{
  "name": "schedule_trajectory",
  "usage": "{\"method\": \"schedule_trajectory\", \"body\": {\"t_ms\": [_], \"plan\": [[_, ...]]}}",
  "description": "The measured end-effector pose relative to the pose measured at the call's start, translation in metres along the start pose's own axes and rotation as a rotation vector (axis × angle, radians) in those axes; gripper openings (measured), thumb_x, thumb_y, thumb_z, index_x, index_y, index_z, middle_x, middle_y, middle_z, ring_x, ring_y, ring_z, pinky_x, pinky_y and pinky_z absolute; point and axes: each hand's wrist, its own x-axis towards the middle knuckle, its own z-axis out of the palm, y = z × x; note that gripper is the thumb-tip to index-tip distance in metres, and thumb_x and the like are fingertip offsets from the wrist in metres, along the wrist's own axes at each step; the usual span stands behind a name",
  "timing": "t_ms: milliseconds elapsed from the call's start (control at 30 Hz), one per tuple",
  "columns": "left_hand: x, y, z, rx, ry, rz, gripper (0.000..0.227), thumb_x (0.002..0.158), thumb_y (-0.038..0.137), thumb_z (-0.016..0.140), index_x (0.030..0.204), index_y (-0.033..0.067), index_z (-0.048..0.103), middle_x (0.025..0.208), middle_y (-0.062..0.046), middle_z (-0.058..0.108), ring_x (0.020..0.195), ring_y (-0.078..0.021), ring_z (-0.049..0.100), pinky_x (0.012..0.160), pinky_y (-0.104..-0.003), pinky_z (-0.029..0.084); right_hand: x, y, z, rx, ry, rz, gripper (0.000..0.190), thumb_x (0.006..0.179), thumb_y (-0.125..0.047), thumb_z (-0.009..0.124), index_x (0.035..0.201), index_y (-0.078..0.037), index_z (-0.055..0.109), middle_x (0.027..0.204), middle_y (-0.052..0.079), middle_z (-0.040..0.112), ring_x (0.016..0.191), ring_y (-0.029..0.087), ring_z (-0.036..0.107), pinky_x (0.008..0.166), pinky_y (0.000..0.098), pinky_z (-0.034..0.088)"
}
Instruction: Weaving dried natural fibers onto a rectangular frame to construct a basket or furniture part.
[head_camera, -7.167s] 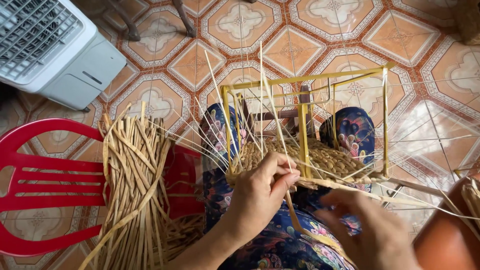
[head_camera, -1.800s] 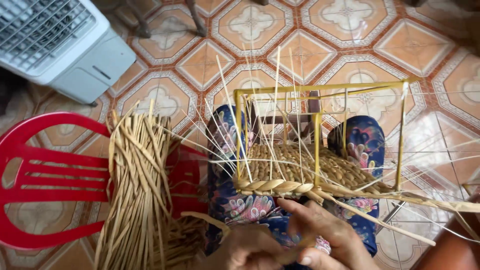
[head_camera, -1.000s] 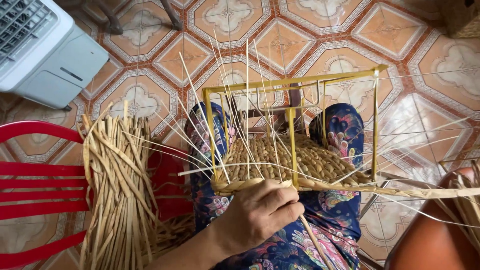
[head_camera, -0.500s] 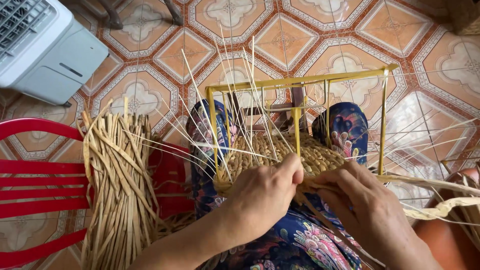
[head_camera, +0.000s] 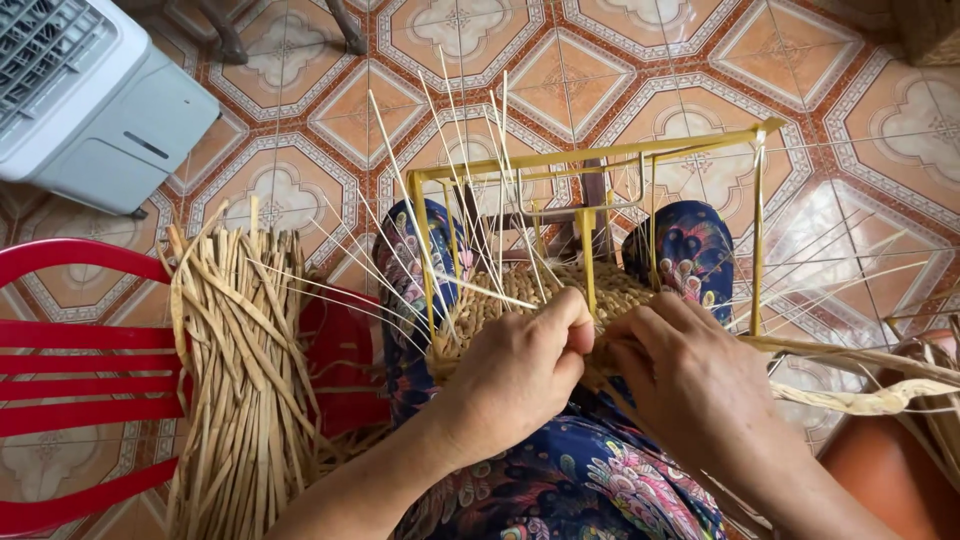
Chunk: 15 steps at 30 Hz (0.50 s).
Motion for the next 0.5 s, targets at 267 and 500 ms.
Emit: {"method": "schedule_trajectory", "body": {"t_ms": [267, 500], "plan": [[-0.006, 0.009, -0.006, 0.12, -0.115, -0.048, 0.013, 0.095, -0.005, 0.055, 0.104, 0.0026, 0.05, 0.07, -0.011, 0.068, 0.06, -0.0208, 0.072, 0.056, -0.034, 0.063, 0.007, -0.005, 0.012, -0.105, 0.001, 0.075, 0.021, 0.085, -0.032, 0.071, 0.084, -0.011, 0.07, 0.082, 0.006, 0.064, 0.08, 0.027, 0.068, 0.065, 0.0438, 0.055], [-0.011, 0.006, -0.006, 0.062, -0.13, -0.066, 0.01, 0.096, -0.005, 0.053, 0.102, 0.0021, 0.05, 0.071, -0.012, 0.067, 0.058, -0.0204, 0.071, 0.05, -0.033, 0.06, 0.005, 0.013, 0.012, 0.352, 0.032, 0.068, 0.016, 0.08, -0.019, 0.075, 0.091, -0.008, 0.078, 0.082, 0.006, 0.069, 0.076, 0.025, 0.067, 0.066, 0.0403, 0.054]]}}
